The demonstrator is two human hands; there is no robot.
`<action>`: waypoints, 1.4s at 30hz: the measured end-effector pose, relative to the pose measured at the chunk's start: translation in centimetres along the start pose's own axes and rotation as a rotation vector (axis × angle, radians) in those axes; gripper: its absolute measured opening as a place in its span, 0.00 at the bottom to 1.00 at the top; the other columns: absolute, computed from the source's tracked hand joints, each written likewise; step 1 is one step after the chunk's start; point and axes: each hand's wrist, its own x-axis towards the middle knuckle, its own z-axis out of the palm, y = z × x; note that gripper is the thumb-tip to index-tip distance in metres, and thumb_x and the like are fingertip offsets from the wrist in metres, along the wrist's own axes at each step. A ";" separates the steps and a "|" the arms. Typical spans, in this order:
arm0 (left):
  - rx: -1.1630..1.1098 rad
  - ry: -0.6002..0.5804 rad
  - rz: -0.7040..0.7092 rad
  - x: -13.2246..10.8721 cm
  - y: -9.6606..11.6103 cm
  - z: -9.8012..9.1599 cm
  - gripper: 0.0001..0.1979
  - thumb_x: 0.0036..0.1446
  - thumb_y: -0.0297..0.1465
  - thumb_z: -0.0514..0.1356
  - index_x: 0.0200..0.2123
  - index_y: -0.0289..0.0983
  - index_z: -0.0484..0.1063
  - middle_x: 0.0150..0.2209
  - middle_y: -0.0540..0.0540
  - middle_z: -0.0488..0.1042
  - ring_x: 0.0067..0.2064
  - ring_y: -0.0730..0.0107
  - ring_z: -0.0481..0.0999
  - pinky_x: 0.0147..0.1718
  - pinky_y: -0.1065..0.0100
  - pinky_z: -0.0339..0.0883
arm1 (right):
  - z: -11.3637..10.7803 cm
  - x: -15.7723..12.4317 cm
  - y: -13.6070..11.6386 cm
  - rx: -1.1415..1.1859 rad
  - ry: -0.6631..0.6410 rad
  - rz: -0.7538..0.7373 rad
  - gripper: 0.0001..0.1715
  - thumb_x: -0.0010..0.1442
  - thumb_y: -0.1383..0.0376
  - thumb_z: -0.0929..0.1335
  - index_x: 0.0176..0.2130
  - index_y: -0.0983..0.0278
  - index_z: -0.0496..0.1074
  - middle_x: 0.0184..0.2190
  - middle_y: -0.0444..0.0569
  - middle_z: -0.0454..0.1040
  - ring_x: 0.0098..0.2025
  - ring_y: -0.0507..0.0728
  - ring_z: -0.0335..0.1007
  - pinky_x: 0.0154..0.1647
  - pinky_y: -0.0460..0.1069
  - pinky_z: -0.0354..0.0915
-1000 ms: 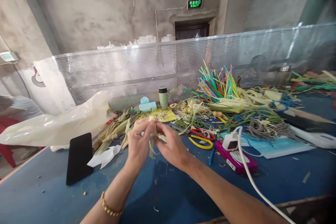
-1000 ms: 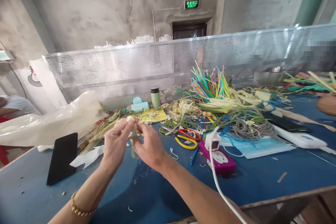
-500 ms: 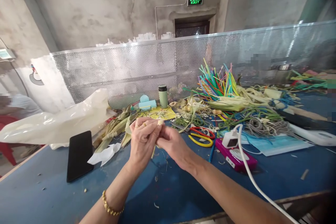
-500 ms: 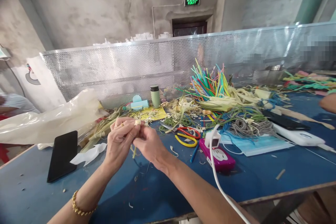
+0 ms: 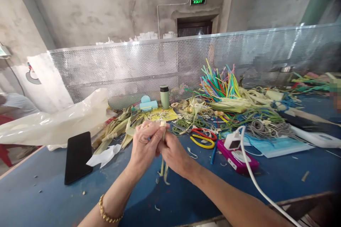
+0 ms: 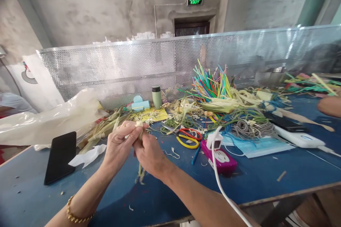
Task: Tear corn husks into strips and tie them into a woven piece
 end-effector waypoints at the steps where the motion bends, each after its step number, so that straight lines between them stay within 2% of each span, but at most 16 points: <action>1: -0.085 -0.058 -0.080 -0.1 0.0 0.1 0.12 0.56 0.41 0.62 0.33 0.39 0.81 0.21 0.48 0.72 0.23 0.69 0.70 0.21 0.69 0.62 | -0.1 -0.1 -0.2 0.015 -0.018 -0.001 0.05 0.62 0.68 0.60 0.33 0.63 0.64 0.20 0.41 0.64 0.24 0.51 0.63 0.29 0.46 0.62; 3: -0.300 -0.151 -0.255 0.0 0.0 -0.1 0.16 0.56 0.44 0.61 0.38 0.38 0.80 0.17 0.51 0.68 0.15 0.72 0.64 0.14 0.70 0.58 | -0.5 -0.2 -0.6 0.093 -0.131 -0.010 0.08 0.61 0.71 0.58 0.33 0.62 0.63 0.21 0.41 0.65 0.25 0.51 0.65 0.32 0.47 0.64; 5: -0.480 -0.124 -0.322 0.4 0.0 -0.7 0.15 0.56 0.43 0.62 0.39 0.38 0.78 0.21 0.49 0.72 0.16 0.73 0.66 0.15 0.69 0.62 | -1.3 -0.4 -1.0 0.183 -0.304 0.006 0.09 0.57 0.74 0.57 0.34 0.63 0.63 0.23 0.41 0.66 0.28 0.51 0.66 0.35 0.47 0.64; 7: -0.578 0.003 -0.274 1.2 0.1 -1.6 0.11 0.54 0.39 0.65 0.35 0.36 0.78 0.31 0.45 0.77 0.26 0.70 0.75 0.26 0.69 0.71 | -1.9 -0.6 -1.1 0.297 -0.491 0.087 0.11 0.54 0.74 0.58 0.35 0.64 0.65 0.23 0.42 0.68 0.27 0.51 0.67 0.34 0.46 0.64; 9: -0.651 0.086 -0.235 2.0 0.2 -2.5 0.09 0.52 0.36 0.67 0.33 0.35 0.78 0.38 0.43 0.78 0.36 0.68 0.78 0.38 0.68 0.73 | -2.2 -0.8 -0.9 0.448 -0.638 0.204 0.10 0.53 0.72 0.59 0.36 0.66 0.66 0.22 0.42 0.67 0.25 0.50 0.67 0.31 0.46 0.63; 12: -0.778 0.113 -0.271 2.8 -0.1 -3.4 0.08 0.52 0.33 0.67 0.34 0.34 0.77 0.39 0.45 0.77 0.36 0.70 0.77 0.43 0.67 0.73 | -1.9 -0.9 0.0 0.612 -0.793 0.325 0.10 0.50 0.71 0.60 0.34 0.68 0.68 0.21 0.41 0.65 0.22 0.50 0.67 0.28 0.46 0.63; 15: -0.877 0.142 -0.300 3.2 -0.6 -3.9 0.05 0.54 0.30 0.65 0.34 0.33 0.75 0.37 0.47 0.75 0.33 0.75 0.75 0.38 0.69 0.74 | -1.1 -0.9 1.1 0.594 -0.877 0.398 0.09 0.48 0.72 0.61 0.31 0.68 0.68 0.18 0.39 0.63 0.19 0.49 0.65 0.24 0.45 0.62; 18: -0.936 0.167 -0.316 3.4 -0.9 -4.2 0.03 0.57 0.27 0.62 0.33 0.32 0.73 0.34 0.48 0.73 0.28 0.79 0.72 0.31 0.72 0.73 | -0.5 -0.8 1.8 0.520 -0.887 0.453 0.09 0.46 0.72 0.60 0.29 0.67 0.67 0.17 0.38 0.60 0.15 0.47 0.59 0.17 0.43 0.58; 22: -0.955 0.105 -0.305 3.5 -0.8 -4.7 0.03 0.57 0.26 0.61 0.31 0.32 0.72 0.24 0.52 0.65 0.19 0.86 0.57 0.15 0.82 0.55 | -0.9 -0.8 1.5 0.309 -0.955 0.509 0.12 0.45 0.72 0.59 0.29 0.66 0.68 0.17 0.39 0.65 0.15 0.47 0.60 0.13 0.41 0.58; 25: -0.780 0.112 -0.209 3.6 -0.9 -5.1 0.05 0.55 0.29 0.65 0.32 0.31 0.74 0.23 0.53 0.64 0.18 0.86 0.53 0.14 0.81 0.48 | -2.0 -0.6 1.0 0.140 -1.079 0.508 0.16 0.44 0.73 0.58 0.32 0.66 0.70 0.20 0.41 0.69 0.16 0.47 0.64 0.14 0.40 0.60; 27: -0.620 0.119 -0.183 3.5 -1.1 -4.9 0.08 0.52 0.32 0.67 0.32 0.31 0.74 0.22 0.52 0.65 0.18 0.87 0.52 0.15 0.80 0.47 | -2.9 -0.2 0.8 0.057 -0.950 0.416 0.16 0.47 0.74 0.59 0.34 0.67 0.70 0.23 0.42 0.71 0.16 0.46 0.65 0.15 0.39 0.60; 31: -0.365 0.016 -0.257 2.6 -1.6 -3.0 0.14 0.50 0.38 0.67 0.27 0.32 0.74 0.20 0.52 0.64 0.17 0.86 0.50 0.16 0.77 0.42 | -4.5 1.1 1.4 -0.001 -0.238 0.112 0.13 0.56 0.70 0.60 0.40 0.66 0.70 0.30 0.45 0.73 0.19 0.45 0.64 0.16 0.40 0.60; 33: -0.263 -0.082 -0.300 2.0 -1.8 -1.7 0.16 0.50 0.41 0.67 0.24 0.32 0.72 0.18 0.53 0.62 0.17 0.85 0.51 0.16 0.76 0.41 | -5.0 1.6 1.6 0.005 -0.028 0.043 0.13 0.61 0.65 0.62 0.43 0.66 0.70 0.32 0.47 0.72 0.20 0.47 0.64 0.16 0.41 0.60; 37: -0.153 -0.219 -0.308 0.9 -2.2 0.1 0.19 0.50 0.45 0.65 0.24 0.33 0.72 0.18 0.52 0.62 0.18 0.82 0.52 0.17 0.74 0.42 | -5.3 1.7 1.6 -0.052 -0.010 -0.036 0.18 0.63 0.56 0.64 0.46 0.66 0.71 0.31 0.47 0.73 0.23 0.49 0.65 0.19 0.43 0.62; 39: -0.099 -0.239 -0.297 0.7 -2.5 0.3 0.21 0.51 0.47 0.63 0.22 0.34 0.70 0.16 0.53 0.59 0.18 0.81 0.51 0.17 0.74 0.41 | -5.2 1.5 1.4 -0.130 -0.013 -0.090 0.18 0.62 0.56 0.66 0.46 0.66 0.71 0.31 0.48 0.74 0.27 0.51 0.68 0.25 0.45 0.64; 42: 0.004 -0.216 -0.275 0.8 -3.0 0.2 0.22 0.53 0.47 0.61 0.19 0.35 0.67 0.14 0.54 0.55 0.18 0.79 0.52 0.18 0.73 0.42 | -4.8 1.1 1.0 -0.256 0.072 -0.192 0.15 0.62 0.59 0.68 0.45 0.65 0.71 0.35 0.49 0.74 0.31 0.51 0.68 0.33 0.46 0.65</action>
